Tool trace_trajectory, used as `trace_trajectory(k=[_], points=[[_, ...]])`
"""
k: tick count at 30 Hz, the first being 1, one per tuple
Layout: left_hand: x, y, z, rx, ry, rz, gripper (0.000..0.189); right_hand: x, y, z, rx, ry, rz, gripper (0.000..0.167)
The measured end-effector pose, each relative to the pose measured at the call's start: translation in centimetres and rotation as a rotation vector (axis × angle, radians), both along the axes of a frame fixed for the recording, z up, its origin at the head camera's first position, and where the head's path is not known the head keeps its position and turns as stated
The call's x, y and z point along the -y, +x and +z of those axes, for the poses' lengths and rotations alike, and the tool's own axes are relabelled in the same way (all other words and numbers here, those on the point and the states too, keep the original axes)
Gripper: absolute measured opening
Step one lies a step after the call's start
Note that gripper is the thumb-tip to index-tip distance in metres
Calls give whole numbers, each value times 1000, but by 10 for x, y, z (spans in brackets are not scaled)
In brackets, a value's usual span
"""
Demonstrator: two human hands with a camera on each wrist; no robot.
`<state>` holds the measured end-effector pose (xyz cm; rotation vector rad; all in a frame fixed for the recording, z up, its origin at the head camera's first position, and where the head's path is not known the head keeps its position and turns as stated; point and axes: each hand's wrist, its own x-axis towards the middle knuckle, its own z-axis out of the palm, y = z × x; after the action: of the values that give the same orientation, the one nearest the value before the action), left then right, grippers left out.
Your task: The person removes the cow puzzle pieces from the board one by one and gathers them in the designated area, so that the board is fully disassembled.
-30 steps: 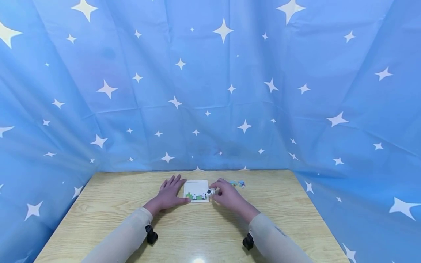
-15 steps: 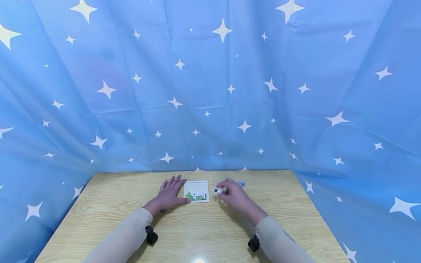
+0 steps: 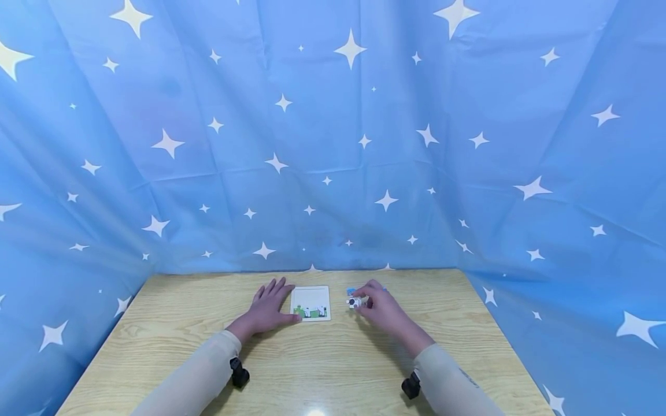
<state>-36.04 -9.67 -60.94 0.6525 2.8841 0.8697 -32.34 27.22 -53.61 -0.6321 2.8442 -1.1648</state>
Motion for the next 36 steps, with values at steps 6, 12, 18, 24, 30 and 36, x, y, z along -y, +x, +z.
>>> trace_trajectory(k=[6,12,18,24,30,36], points=[[0,1,1,-3,3,2,106,-12,3,1,4,-8,-7,34],[0,2,1,-4,4,-1,105,-23,3,-1,20,-15,-28,32],[0,2,1,-1,9,-5,106,-33,4,-1,18,-22,-47,29],[0,2,2,8,11,-5,106,-42,4,-1,23,-27,-54,31],[0,1,1,13,5,-3,106,-49,1,-7,1,-13,-78,33],[0,0,0,12,3,-2,107,-56,-1,-11,-3,-12,-95,36]])
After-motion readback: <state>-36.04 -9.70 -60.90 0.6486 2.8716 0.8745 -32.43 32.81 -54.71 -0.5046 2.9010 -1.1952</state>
